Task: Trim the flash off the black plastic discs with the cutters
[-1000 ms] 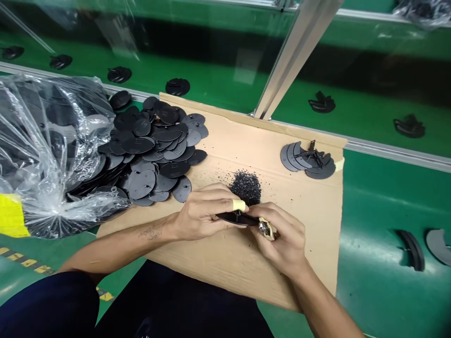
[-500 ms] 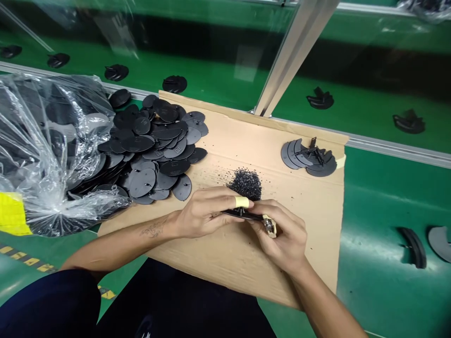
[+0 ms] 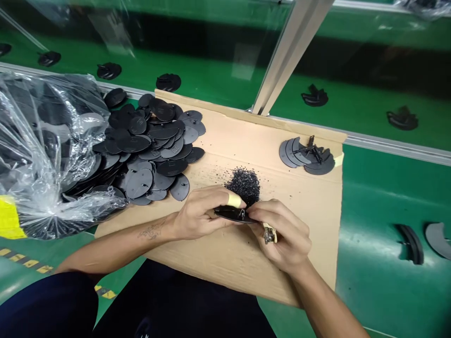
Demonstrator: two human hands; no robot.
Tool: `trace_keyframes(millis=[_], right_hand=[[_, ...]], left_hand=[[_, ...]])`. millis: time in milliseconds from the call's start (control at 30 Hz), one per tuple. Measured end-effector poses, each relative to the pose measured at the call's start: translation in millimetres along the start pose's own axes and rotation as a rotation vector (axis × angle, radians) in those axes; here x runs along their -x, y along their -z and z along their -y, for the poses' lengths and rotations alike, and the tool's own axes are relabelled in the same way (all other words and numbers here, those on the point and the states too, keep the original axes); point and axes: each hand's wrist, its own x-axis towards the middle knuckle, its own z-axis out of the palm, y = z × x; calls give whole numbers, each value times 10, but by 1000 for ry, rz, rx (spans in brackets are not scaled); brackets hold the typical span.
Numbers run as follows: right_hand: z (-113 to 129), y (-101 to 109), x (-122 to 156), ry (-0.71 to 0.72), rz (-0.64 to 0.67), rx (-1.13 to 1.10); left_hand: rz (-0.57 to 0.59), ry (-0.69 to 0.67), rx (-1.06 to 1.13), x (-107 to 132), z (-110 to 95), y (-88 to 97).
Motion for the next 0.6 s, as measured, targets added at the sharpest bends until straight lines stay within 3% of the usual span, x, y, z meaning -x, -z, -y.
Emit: trace_keyframes(millis=[367,600], right_hand=[[-15,43,-1,212,45,279],[-8,35,-18,176,53,257]], left_hand=[[-7,-119,-51,1,37,-9],[36,-232,-358,0,-10,50]])
